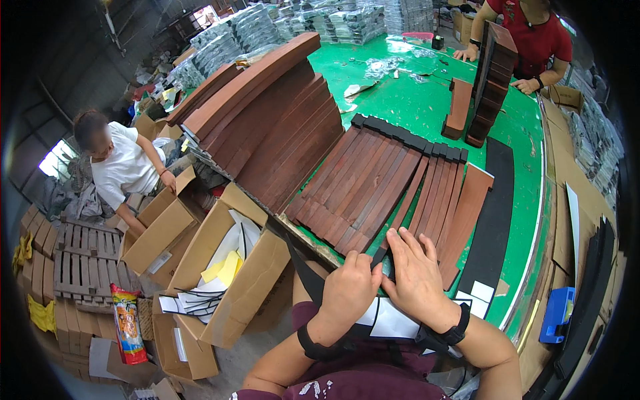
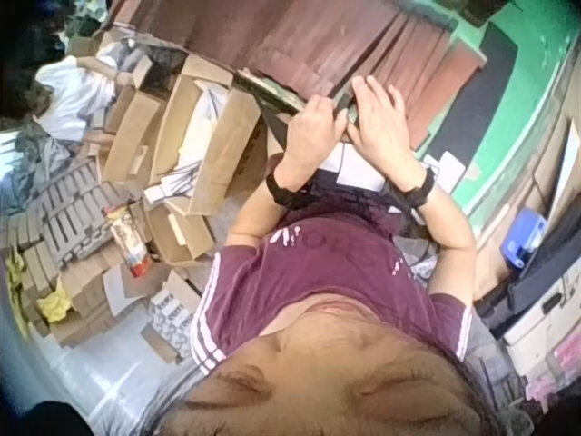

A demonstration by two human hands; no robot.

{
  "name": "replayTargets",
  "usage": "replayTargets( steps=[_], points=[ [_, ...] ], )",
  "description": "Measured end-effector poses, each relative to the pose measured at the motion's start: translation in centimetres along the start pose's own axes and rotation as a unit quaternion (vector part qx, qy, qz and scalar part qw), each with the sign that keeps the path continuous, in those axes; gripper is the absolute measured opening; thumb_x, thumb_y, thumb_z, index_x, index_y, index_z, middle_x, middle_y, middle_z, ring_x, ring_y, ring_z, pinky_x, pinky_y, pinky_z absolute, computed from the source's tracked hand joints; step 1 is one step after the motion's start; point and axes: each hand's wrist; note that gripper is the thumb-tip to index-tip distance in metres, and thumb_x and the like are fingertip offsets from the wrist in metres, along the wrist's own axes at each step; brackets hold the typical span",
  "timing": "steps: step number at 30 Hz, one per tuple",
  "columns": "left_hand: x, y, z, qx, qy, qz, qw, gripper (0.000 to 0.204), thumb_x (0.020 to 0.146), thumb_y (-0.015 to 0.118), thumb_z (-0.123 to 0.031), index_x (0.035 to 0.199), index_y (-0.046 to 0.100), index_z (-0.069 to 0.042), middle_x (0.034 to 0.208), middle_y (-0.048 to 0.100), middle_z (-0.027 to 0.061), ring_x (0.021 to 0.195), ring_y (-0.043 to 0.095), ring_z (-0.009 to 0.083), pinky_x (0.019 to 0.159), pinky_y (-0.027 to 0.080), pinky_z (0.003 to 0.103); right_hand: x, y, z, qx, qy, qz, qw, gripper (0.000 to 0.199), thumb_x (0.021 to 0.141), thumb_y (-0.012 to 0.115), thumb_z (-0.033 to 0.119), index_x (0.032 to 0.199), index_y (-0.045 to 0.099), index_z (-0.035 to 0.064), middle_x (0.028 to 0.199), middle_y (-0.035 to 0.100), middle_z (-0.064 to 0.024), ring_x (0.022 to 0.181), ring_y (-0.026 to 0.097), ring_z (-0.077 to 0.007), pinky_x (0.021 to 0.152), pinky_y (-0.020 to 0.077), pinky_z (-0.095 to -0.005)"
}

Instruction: Assembling and finishing small wooden slats onto a frame or panel using adhesive and edge strips.

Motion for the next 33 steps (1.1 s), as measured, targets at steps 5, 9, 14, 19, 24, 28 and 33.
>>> replayTargets(
  steps=[5,9,14,19,24,28,33],
  points=[
    [-0.3,0.1,-0.2,0.020,-0.014,0.004,1.000,0.025,0.086,0.076,-0.022,0.095,0.065,-0.002,0.088,0.064,0.0133,0.070,0.068,0.0330,0.060,0.055,0.040,0.2,-0.1,0.3,-0.033,-0.011,0.011,0.999,0.069,0.081,0.074,0.020,0.143,0.050,0.0038,0.141,0.055,-0.0188,0.135,0.049,-0.0356,0.112,0.0325,-0.0553],
    [-1.0,-0.3,0.0,-0.029,-0.017,-0.022,0.999,0.028,0.086,0.077,-0.023,0.098,0.065,-0.001,0.089,0.065,0.0133,0.070,0.068,0.0325,0.060,0.055,0.039,0.4,-0.2,0.3,-0.044,-0.010,0.027,0.999,0.066,0.082,0.073,0.021,0.142,0.053,0.0070,0.143,0.054,-0.0190,0.135,0.048,-0.0354,0.113,0.0324,-0.0556],
    [-1.6,0.1,1.1,-0.038,-0.023,-0.030,0.999,0.028,0.085,0.079,-0.021,0.099,0.065,0.000,0.090,0.065,0.0137,0.070,0.067,0.0318,0.061,0.054,0.039,0.4,0.1,0.3,-0.049,-0.008,0.019,0.999,0.065,0.079,0.075,0.022,0.139,0.055,0.0067,0.143,0.055,-0.0186,0.135,0.049,-0.0361,0.114,0.0314,-0.0545],
    [-1.6,0.5,0.9,-0.042,-0.010,-0.025,0.999,0.023,0.084,0.077,-0.017,0.093,0.063,-0.001,0.087,0.064,0.0139,0.068,0.066,0.0319,0.059,0.054,0.040,0.3,-0.1,0.5,-0.052,-0.006,0.019,0.998,0.065,0.080,0.074,0.022,0.140,0.055,0.0075,0.143,0.054,-0.0187,0.135,0.049,-0.0361,0.113,0.0313,-0.0543],
    [-1.7,0.9,0.8,-0.029,0.014,-0.032,0.999,0.020,0.085,0.074,-0.015,0.089,0.060,-0.002,0.087,0.062,0.0143,0.067,0.065,0.0333,0.057,0.054,0.040,0.3,0.0,0.6,-0.053,-0.008,0.022,0.998,0.063,0.082,0.072,0.022,0.141,0.055,0.0084,0.143,0.054,-0.0204,0.135,0.048,-0.0364,0.113,0.0324,-0.0554],
    [-1.7,0.9,0.8,-0.023,0.027,-0.035,0.999,0.020,0.086,0.074,-0.015,0.090,0.060,-0.002,0.088,0.061,0.0138,0.067,0.066,0.0332,0.057,0.054,0.040,0.1,0.3,0.7,-0.096,-0.030,0.015,0.995,0.059,0.082,0.071,0.022,0.139,0.057,0.0143,0.142,0.053,-0.0231,0.134,0.048,-0.0380,0.112,0.0324,-0.0563],
    [-1.9,0.6,1.7,-0.034,0.035,-0.037,0.998,0.023,0.086,0.075,-0.019,0.091,0.061,-0.002,0.087,0.062,0.0131,0.067,0.066,0.0333,0.058,0.055,0.040,0.4,0.3,0.8,-0.103,-0.041,0.012,0.994,0.058,0.081,0.073,0.023,0.137,0.059,0.0148,0.143,0.051,-0.0248,0.135,0.046,-0.0391,0.113,0.0316,-0.0572]
  ],
)
Point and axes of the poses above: each hand's wrist, its own x-axis towards the middle knuckle, its own y-axis out of the palm, z = x × y
